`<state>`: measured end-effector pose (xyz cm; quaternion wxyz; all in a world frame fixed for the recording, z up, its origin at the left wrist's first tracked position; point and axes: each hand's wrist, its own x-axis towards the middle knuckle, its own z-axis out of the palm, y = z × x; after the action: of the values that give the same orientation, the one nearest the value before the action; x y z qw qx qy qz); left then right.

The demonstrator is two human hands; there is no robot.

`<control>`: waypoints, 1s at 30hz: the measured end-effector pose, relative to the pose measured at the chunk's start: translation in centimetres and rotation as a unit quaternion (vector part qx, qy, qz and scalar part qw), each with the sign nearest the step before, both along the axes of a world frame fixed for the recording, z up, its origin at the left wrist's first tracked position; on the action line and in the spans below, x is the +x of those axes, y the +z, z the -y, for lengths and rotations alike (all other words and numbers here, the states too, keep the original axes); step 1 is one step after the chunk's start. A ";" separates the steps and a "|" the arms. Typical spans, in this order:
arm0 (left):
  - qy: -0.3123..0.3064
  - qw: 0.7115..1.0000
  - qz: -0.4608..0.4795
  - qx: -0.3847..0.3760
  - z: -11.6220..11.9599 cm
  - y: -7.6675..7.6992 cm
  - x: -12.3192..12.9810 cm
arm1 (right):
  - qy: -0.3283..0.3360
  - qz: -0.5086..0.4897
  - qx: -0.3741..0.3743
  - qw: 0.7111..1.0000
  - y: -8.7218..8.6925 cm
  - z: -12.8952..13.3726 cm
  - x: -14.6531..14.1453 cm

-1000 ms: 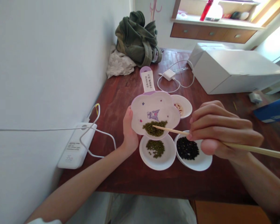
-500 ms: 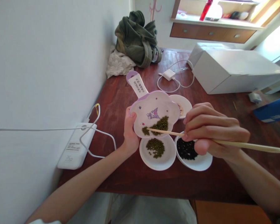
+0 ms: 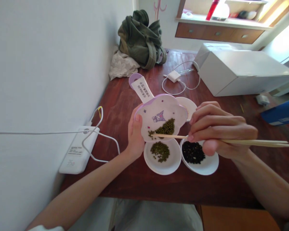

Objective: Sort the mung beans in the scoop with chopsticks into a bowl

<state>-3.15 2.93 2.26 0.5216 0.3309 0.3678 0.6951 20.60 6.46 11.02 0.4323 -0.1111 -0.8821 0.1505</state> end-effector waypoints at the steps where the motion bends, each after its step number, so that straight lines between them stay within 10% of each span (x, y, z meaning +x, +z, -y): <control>1: 0.004 1.000 -0.002 0.013 0.0 0.0 0.0 | -0.010 0.004 0.006 1.000 -0.1 -0.1 0.1; 30: 0.081 0.995 -0.061 0.021 0.4 1.1 0.2 | -0.024 0.025 -0.002 0.999 0.4 1.0 -0.2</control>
<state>-2.98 2.48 3.38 0.4327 0.3533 0.4098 0.7212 20.44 5.50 11.37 0.4133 -0.1367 -0.8895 0.1389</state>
